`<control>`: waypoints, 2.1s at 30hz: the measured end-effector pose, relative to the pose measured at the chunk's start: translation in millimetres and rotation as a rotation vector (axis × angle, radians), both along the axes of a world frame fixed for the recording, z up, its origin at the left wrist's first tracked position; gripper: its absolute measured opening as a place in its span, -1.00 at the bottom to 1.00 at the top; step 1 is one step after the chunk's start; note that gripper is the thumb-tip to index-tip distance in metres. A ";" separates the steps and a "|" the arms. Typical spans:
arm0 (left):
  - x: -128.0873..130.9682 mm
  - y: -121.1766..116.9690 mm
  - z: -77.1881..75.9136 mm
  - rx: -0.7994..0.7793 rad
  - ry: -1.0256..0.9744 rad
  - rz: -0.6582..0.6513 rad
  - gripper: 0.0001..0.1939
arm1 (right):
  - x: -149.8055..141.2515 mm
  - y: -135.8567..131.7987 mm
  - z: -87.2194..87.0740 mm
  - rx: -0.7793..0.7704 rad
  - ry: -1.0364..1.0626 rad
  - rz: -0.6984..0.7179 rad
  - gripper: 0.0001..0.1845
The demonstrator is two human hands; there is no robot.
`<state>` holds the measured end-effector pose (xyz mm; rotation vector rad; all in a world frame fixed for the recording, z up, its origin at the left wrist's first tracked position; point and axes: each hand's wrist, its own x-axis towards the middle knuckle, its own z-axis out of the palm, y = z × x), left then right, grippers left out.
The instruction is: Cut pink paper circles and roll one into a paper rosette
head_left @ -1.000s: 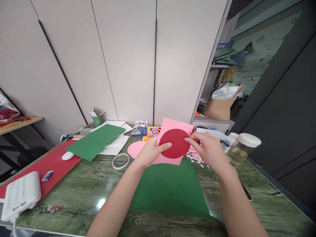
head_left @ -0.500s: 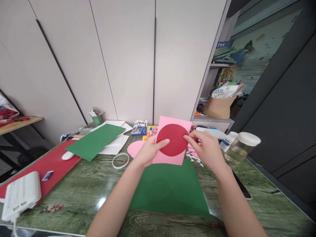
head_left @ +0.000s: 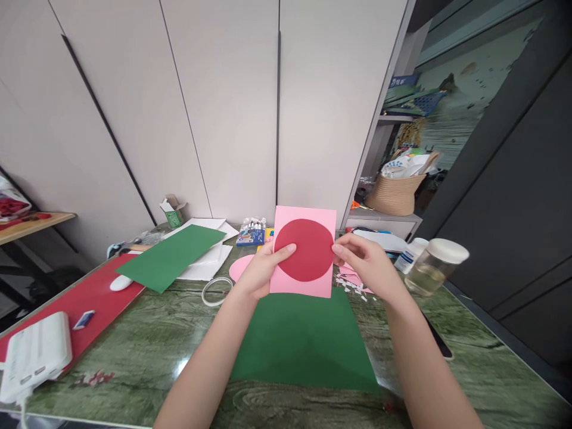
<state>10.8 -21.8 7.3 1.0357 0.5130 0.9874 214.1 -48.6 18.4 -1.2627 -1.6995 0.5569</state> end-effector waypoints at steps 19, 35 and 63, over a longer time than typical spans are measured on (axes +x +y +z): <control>-0.3 -2.2 3.4 -0.054 0.004 -0.004 -0.63 | 0.0 5.0 -8.2 -0.112 0.290 0.125 -0.76; -0.4 -4.6 5.3 -0.032 -0.005 -0.001 -0.64 | 0.8 4.4 -6.8 -0.109 0.321 0.155 -0.78; -13.4 5.8 2.3 0.176 -0.051 -0.094 -0.57 | 0.9 12.0 -12.4 -0.008 0.343 0.046 -0.75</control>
